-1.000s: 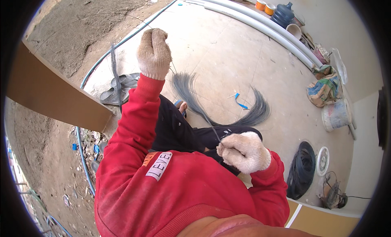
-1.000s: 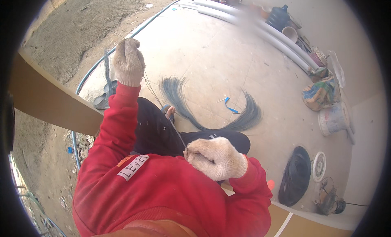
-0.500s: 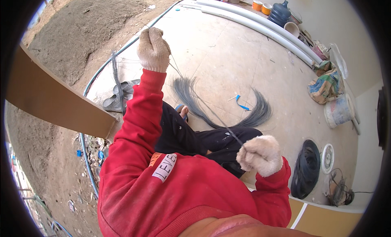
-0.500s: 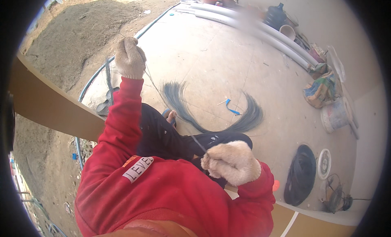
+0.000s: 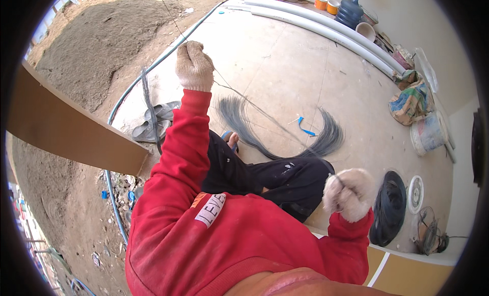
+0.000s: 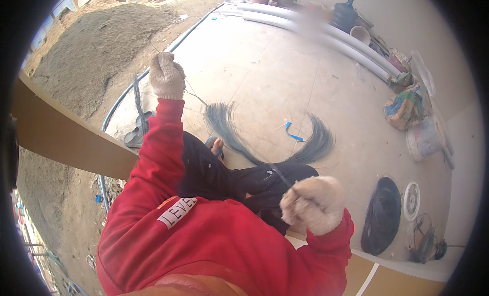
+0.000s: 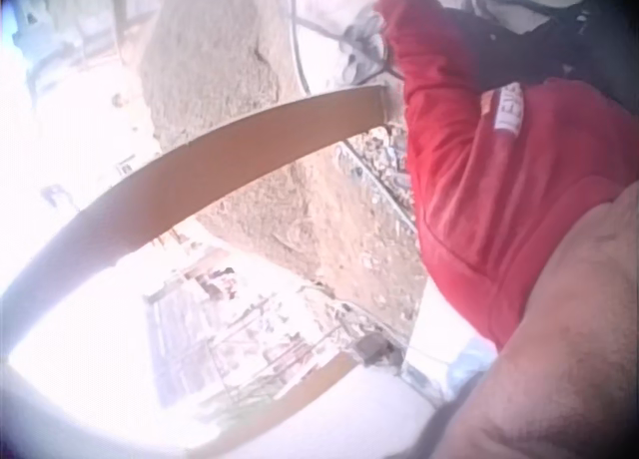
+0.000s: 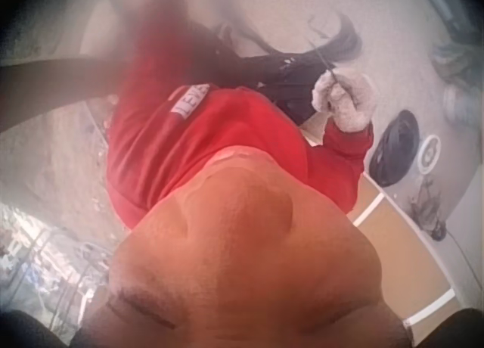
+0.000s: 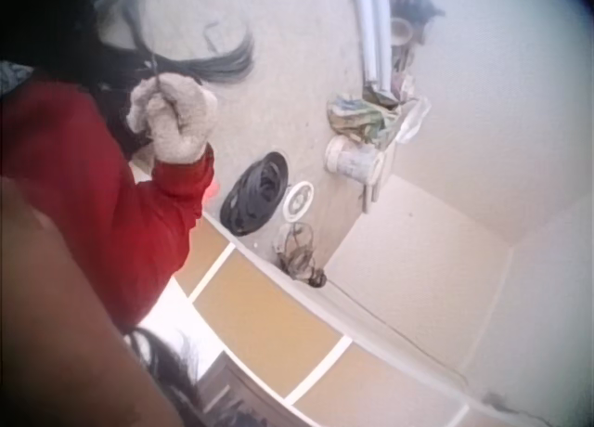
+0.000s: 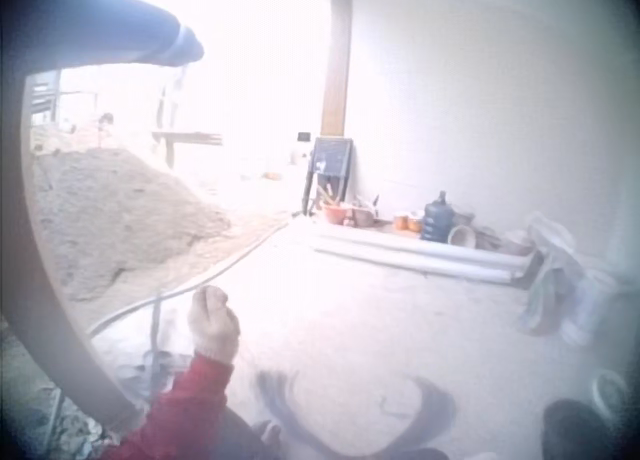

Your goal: The person sits on the floor and uses pliers to cut a bundle of black wires. They then separate the wires into smaller strands, straighten them, and tie them together with a thin wire.

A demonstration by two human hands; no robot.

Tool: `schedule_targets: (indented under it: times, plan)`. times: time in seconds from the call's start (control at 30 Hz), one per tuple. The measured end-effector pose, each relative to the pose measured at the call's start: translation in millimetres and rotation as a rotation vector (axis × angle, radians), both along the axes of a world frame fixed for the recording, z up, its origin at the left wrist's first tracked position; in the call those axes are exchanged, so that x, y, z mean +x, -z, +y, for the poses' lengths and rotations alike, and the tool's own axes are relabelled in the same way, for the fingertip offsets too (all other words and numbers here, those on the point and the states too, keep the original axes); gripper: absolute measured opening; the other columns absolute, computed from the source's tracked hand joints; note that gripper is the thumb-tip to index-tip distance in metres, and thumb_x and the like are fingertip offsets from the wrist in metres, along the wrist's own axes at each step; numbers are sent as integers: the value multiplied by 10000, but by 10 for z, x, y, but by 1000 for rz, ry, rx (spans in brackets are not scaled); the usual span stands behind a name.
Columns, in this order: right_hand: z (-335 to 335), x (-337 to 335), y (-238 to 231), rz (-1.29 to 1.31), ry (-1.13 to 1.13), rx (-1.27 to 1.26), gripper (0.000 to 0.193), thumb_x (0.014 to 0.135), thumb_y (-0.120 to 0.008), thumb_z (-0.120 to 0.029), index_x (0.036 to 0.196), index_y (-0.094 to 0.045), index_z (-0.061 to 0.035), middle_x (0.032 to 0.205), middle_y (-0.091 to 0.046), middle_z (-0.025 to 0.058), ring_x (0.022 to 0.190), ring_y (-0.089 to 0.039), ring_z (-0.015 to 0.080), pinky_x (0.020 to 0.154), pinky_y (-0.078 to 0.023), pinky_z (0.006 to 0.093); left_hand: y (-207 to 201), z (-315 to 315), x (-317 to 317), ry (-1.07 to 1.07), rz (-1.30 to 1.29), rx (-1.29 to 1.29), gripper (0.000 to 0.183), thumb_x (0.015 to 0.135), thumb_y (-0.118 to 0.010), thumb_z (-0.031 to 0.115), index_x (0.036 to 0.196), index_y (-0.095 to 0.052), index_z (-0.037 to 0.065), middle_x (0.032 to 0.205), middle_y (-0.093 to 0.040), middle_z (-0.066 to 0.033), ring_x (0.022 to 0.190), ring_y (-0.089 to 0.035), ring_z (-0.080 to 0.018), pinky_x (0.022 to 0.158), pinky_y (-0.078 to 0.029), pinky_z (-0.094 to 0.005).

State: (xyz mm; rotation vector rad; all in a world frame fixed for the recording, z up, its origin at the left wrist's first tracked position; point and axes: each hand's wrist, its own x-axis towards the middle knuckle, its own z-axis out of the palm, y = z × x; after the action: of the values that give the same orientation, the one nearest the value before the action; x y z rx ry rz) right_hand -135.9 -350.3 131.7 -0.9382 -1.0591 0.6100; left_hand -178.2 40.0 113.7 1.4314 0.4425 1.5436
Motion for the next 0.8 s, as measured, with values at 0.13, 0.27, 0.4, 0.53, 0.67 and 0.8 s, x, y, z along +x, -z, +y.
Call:
schedule_targets:
  times: [0.13,0.27,0.4,0.53,0.67,0.8]
  plan:
    - [19,604,367,7,874,-382,195,1008,-537,-127,1090,-642,15,753,-638,64,527,-540,100,518,-444,242,106,-34,22,-64,31,111,247,1044,-468,217,924,-551,17,567,-516,-15,413,-484,-73,380,-366,-222]
    - [76,398,754,-974,296,-874,238,915,-541,-176,951,-690,7,720,-655,162,662,-669,295,628,-518,387,180,1,155,-156,112,375,230,1039,-479,196,937,-564,8,596,-534,-17,434,-507,-72,391,-382,-227]
    - [4,-70,107,-535,-524,-622,162,910,-630,-186,953,-680,-38,807,-692,143,715,-673,308,651,-537,358,203,65,161,-76,177,164,227,1008,-534,211,920,-595,11,660,-597,-57,487,-568,-113,478,-447,-272]
    - [-452,220,130,192,274,122,241,1018,-524,-200,1006,-626,19,556,-554,55,488,-545,105,465,-410,220,236,-142,55,194,100,56,244,1031,-495,206,931,-571,-3,679,-593,-62,443,-536,-97,431,-422,-255]
    - [-551,848,889,-109,1035,-617,297,1005,-533,-237,995,-660,32,649,-597,65,511,-541,102,466,-391,245,309,-321,23,174,172,160,259,1037,-483,219,956,-576,-9,654,-581,-54,460,-543,-93,443,-432,-249]
    - [-634,420,793,-151,-28,-1360,271,907,-572,-223,881,-677,25,714,-654,77,573,-586,155,590,-482,307,340,-237,10,99,341,258,221,1021,-491,199,971,-607,18,644,-590,-59,513,-584,-123,490,-460,-265]
